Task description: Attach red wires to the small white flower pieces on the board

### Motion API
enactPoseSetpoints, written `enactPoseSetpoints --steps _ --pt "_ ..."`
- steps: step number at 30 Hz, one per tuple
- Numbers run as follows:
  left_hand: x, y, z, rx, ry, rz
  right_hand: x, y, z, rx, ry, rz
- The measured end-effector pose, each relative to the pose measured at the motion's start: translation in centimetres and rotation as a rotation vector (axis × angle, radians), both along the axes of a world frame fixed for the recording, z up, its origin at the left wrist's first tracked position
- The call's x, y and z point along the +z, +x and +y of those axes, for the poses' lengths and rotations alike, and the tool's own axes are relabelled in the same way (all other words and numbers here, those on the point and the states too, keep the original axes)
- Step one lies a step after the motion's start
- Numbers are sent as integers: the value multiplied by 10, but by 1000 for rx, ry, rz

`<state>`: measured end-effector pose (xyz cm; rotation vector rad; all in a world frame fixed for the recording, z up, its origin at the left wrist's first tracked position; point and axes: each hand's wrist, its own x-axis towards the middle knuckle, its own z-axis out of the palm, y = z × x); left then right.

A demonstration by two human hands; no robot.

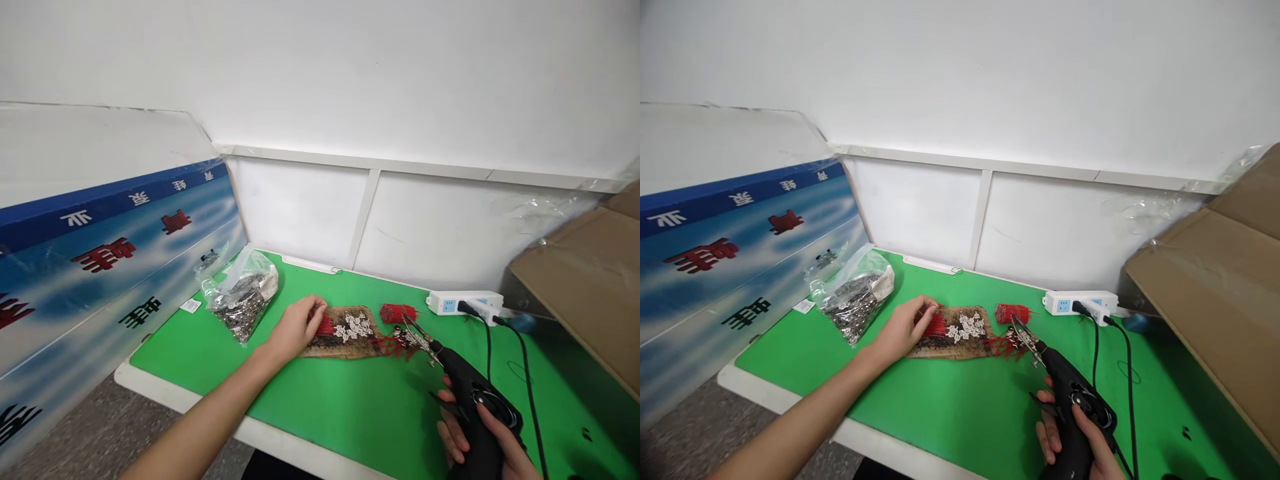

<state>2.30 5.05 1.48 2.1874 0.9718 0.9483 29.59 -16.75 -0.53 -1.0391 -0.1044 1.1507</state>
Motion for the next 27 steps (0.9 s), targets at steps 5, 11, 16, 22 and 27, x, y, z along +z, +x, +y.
enactPoseSetpoints --steps 5,11,16,22,27 --pt "0 1 7 24 1 -10 3 -2 -1 -16 -5 17" --pt "1 -5 7 42 36 -47 10 -7 -1 -20 -18 -12" --pt "6 -8 1 -11 -9 -5 11 -7 -1 -30 -29 -24" --pt "16 -17 1 -191 -89 119 9 -7 -2 -44 -26 -30" --pt "21 -21 -4 -263 -112 91 10 -8 0 -48 -19 11"
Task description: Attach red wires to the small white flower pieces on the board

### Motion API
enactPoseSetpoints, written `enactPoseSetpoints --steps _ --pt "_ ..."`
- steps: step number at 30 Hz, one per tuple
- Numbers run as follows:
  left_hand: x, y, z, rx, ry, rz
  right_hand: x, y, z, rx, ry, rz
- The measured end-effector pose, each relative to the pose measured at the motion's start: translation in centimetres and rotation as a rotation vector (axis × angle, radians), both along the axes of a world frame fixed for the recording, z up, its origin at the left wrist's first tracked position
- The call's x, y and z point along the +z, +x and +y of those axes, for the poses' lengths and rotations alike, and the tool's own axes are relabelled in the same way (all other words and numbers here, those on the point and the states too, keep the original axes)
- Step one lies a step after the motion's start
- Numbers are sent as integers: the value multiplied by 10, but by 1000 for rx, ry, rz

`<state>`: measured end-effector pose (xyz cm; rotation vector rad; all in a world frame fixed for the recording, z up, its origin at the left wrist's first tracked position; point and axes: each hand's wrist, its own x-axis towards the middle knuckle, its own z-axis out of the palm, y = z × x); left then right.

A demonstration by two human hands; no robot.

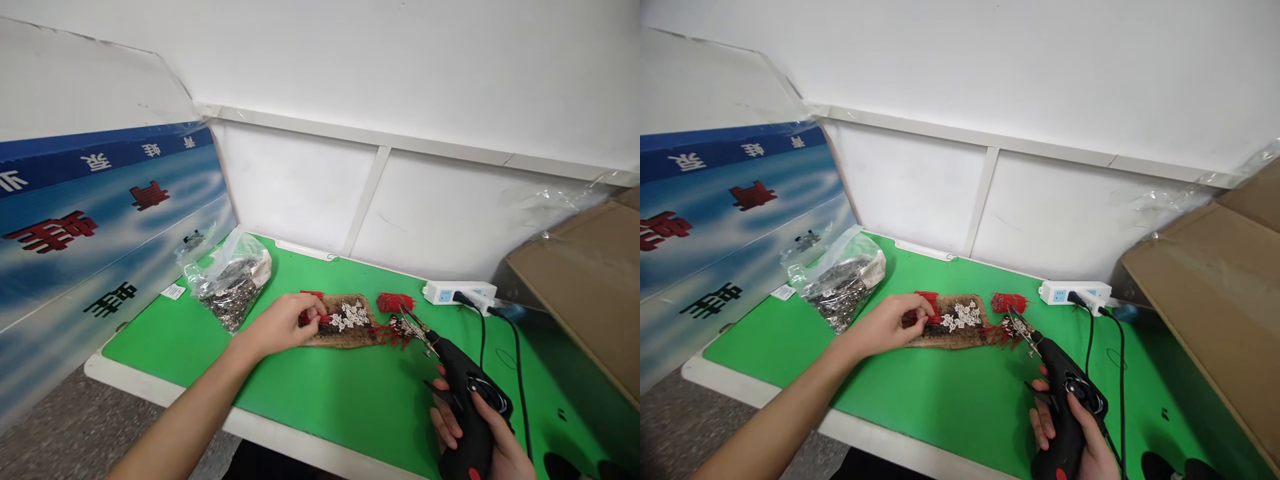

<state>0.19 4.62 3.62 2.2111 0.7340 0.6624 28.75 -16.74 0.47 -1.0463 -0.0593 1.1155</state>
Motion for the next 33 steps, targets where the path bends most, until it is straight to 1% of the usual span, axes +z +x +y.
enactPoseSetpoints --steps 4,11,13,17,25,28,30,33 --pt "0 5 -4 16 -23 -58 2 0 0 2 -19 -13" --pt "-2 10 -5 10 13 -28 5 -3 0 1 -21 -21" --pt "-1 10 -5 12 -2 -30 5 -4 1 -3 -16 -21" --pt "0 10 -6 14 -32 -53 5 -3 1 -4 -7 -15" --pt "-3 10 -5 18 12 -38 0 0 -2 5 1 -22" --pt "-3 11 -5 12 -14 -29 0 1 -3 0 -8 6" --pt "-3 12 -5 11 -64 -34 0 1 -3 -1 -8 2" --pt "-6 13 -4 19 -115 -43 0 0 -1 4 -2 -19"
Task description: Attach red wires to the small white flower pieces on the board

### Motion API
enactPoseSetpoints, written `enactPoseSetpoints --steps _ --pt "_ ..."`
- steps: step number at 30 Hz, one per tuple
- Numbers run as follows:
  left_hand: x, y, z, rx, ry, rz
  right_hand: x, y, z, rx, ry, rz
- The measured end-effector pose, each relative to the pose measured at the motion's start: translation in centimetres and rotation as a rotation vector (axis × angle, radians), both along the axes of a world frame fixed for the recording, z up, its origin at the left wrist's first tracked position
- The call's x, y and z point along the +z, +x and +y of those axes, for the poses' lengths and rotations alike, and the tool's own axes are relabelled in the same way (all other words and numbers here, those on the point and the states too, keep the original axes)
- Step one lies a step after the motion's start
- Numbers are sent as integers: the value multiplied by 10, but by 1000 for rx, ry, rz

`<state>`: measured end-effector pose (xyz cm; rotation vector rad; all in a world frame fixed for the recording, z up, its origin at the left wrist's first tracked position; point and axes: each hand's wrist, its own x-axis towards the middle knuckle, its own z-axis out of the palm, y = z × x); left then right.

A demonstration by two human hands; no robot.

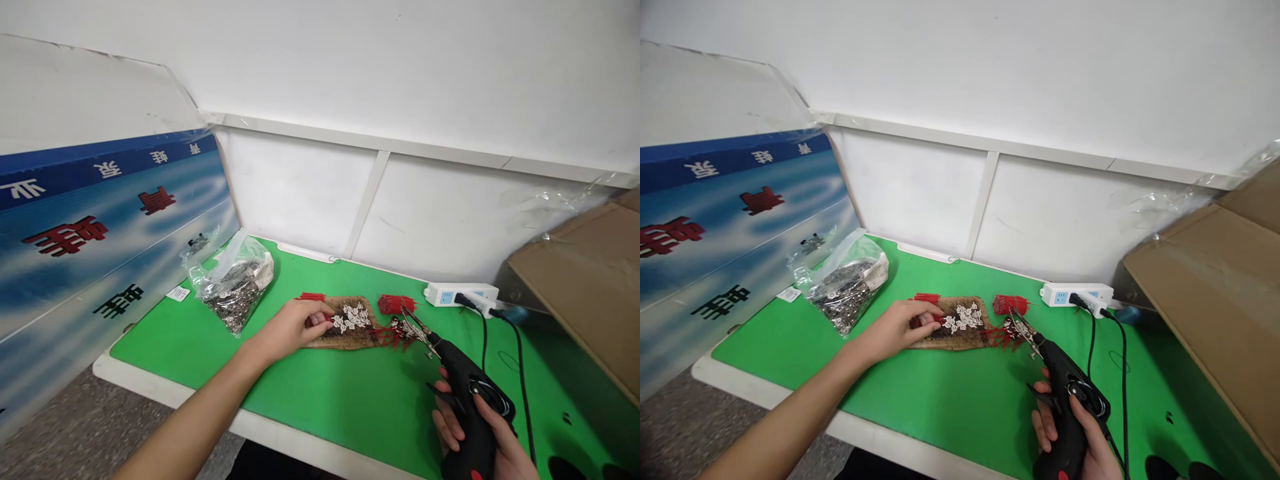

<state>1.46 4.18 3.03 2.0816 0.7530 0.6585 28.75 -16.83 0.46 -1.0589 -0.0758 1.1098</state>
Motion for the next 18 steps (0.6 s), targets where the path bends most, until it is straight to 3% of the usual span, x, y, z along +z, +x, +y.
enactPoseSetpoints --steps 10,18 --pt "-21 9 2 -33 112 23 2 -2 1 -25 4 14" --pt "-20 14 -2 20 92 102 3 -5 2 -33 34 4"
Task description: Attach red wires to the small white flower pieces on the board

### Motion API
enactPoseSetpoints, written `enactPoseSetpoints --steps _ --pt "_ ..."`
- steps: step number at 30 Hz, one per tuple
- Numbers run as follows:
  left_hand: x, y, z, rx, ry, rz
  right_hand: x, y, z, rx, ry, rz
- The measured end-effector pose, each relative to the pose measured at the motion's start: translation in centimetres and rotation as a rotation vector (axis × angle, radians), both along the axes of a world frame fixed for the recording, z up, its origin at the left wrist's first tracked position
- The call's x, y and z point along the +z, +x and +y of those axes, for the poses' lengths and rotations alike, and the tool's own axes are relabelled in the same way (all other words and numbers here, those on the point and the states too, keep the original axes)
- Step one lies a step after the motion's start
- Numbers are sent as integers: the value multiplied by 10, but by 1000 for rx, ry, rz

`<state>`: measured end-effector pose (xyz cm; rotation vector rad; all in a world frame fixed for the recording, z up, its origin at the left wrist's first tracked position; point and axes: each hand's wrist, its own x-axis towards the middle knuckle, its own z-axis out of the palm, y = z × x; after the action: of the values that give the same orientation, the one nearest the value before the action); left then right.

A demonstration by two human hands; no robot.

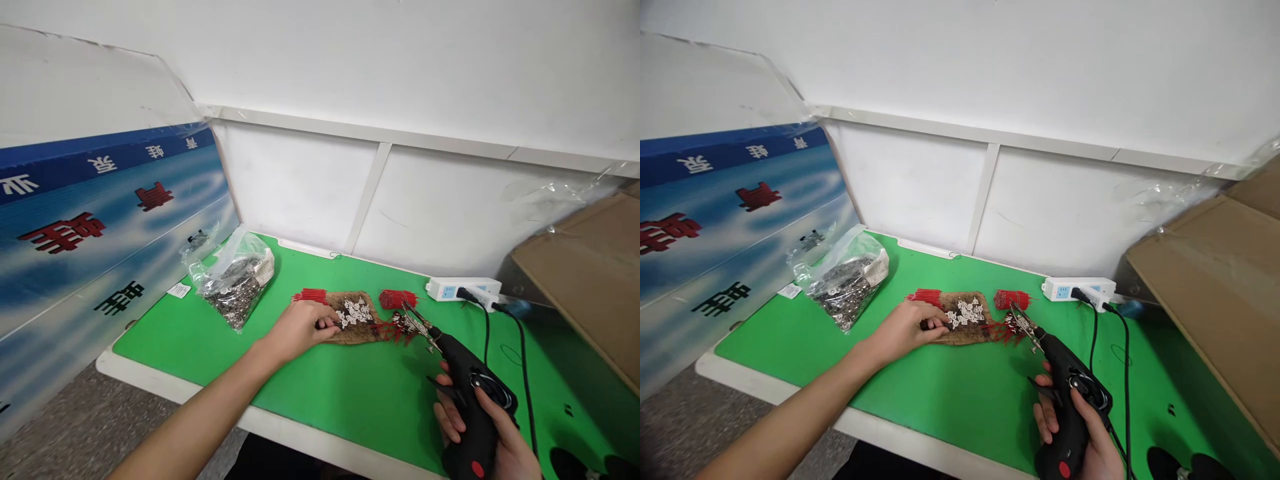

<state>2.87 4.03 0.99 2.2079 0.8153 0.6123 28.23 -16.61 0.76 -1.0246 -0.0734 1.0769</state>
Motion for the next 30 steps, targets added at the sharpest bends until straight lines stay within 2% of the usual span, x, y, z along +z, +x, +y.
enactPoseSetpoints --steps 3,8,13,15,18,23,27,30 --pt "0 0 -1 50 -32 41 1 0 0 -7 1 5" --pt "-3 0 -1 98 147 139 2 0 -1 -11 -3 12" --pt "-2 -1 2 86 242 103 2 0 -1 6 0 7" --pt "2 -6 2 102 248 66 1 0 -1 11 1 15" --pt "6 -17 -1 193 250 40 -2 2 -1 10 4 43" --pt "8 -31 -3 248 243 85 -2 3 -2 30 6 30" --pt "8 -38 6 334 251 142 -1 3 -3 26 -10 6" --pt "6 -38 10 339 209 219 -2 5 -2 55 -31 -7"
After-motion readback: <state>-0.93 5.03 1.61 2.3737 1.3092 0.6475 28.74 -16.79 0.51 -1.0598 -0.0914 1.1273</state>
